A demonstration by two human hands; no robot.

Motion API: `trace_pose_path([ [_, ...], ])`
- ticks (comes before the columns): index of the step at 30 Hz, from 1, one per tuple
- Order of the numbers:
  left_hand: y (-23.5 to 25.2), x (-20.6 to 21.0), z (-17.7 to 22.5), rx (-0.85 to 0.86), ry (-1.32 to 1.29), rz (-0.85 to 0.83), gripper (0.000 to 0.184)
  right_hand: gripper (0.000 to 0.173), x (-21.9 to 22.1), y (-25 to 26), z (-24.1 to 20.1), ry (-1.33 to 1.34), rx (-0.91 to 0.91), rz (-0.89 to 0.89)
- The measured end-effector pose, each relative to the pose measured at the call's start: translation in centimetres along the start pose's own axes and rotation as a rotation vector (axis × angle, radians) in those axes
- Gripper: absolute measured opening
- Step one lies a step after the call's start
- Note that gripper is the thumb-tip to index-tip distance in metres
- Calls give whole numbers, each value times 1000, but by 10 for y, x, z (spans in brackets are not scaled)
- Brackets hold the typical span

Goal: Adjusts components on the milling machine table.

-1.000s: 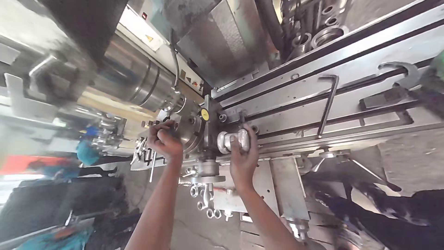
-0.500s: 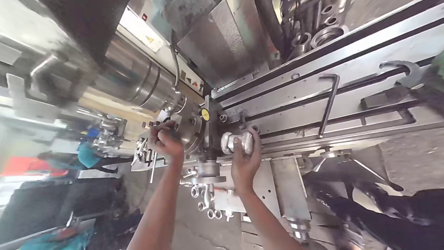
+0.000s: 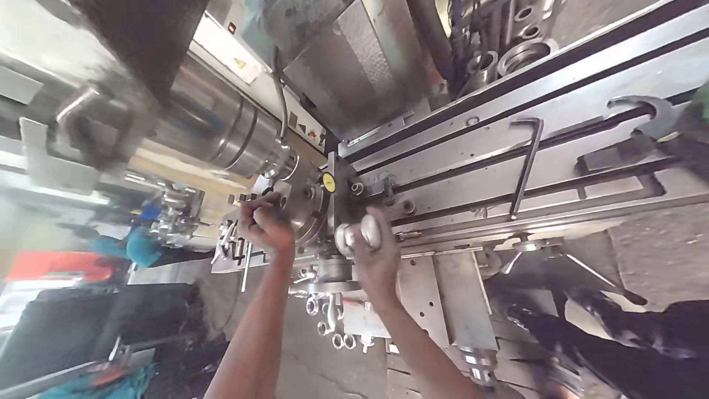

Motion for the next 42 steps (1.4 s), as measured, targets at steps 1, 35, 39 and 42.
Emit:
trace_pose_path([
  [1, 0, 0, -1, -1, 4, 4, 29, 51, 5, -1, 2, -52, 3, -57],
  [35, -2, -1, 4, 14, 59, -21, 31, 52, -5, 0, -1, -24, 50, -164],
  [39, -1, -1, 4, 9, 43, -13, 30, 52, -18, 5, -9, 50, 17, -23],
  [42, -1, 0, 3, -5, 8, -9, 29, 50, -16, 2, -7, 126, -3, 89],
])
Point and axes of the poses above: each hand's wrist, its own y-axis towards the middle knuckle, its own x-axis out of the palm, z = x × y, the point moved 4 cm from there along y, towards the middle knuckle, and after that the axes turned 13 degrees about -y, right-handed, at the moved point
